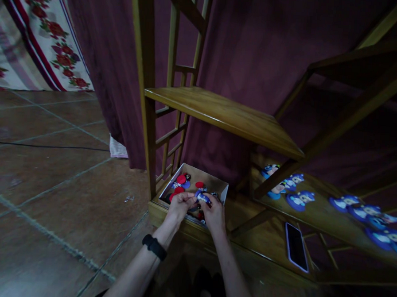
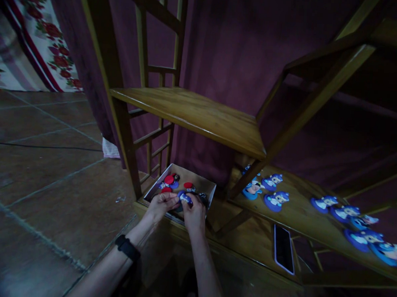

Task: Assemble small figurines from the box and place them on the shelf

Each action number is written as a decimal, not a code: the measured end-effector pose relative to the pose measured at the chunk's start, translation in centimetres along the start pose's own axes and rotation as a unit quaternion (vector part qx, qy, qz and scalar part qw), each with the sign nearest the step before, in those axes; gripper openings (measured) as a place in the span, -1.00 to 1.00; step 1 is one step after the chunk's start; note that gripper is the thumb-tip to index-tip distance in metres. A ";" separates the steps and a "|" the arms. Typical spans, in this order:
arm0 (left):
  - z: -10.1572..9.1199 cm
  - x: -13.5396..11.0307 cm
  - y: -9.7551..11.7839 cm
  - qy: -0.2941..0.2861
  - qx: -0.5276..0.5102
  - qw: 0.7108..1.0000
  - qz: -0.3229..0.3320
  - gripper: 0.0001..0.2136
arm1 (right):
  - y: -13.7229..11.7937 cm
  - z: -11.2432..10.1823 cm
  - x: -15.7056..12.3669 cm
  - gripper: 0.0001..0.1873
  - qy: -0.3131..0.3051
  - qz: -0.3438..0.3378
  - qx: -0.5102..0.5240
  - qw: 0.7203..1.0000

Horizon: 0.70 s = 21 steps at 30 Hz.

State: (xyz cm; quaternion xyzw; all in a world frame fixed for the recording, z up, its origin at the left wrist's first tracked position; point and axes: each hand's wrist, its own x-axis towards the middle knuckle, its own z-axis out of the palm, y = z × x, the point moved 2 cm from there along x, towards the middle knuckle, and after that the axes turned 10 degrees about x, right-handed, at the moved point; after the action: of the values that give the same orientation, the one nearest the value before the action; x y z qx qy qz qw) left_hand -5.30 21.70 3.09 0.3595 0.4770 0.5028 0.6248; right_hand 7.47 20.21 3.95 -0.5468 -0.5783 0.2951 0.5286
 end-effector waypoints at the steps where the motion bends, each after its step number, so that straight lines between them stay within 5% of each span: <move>1: 0.0 0.0 -0.1 -0.003 0.007 1.000 0.007 -0.77 | 0.3 0.0 0.0 -0.75 0.003 0.011 0.019 1.000; 12: 0.7 -0.4 -0.1 -0.021 0.051 0.997 0.063 -0.77 | 1.6 0.5 0.1 -0.70 -0.009 0.144 0.149 0.978; 21: 0.1 0.0 -0.2 0.029 0.050 0.998 0.025 -0.77 | 1.2 0.7 0.4 -0.74 -0.040 0.107 0.118 0.986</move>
State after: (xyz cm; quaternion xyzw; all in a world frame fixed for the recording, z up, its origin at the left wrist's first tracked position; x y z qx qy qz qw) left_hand -5.11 21.71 2.98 0.3872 0.5104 0.5044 0.5789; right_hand 7.29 21.01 2.81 -0.5273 -0.4983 0.4375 0.5313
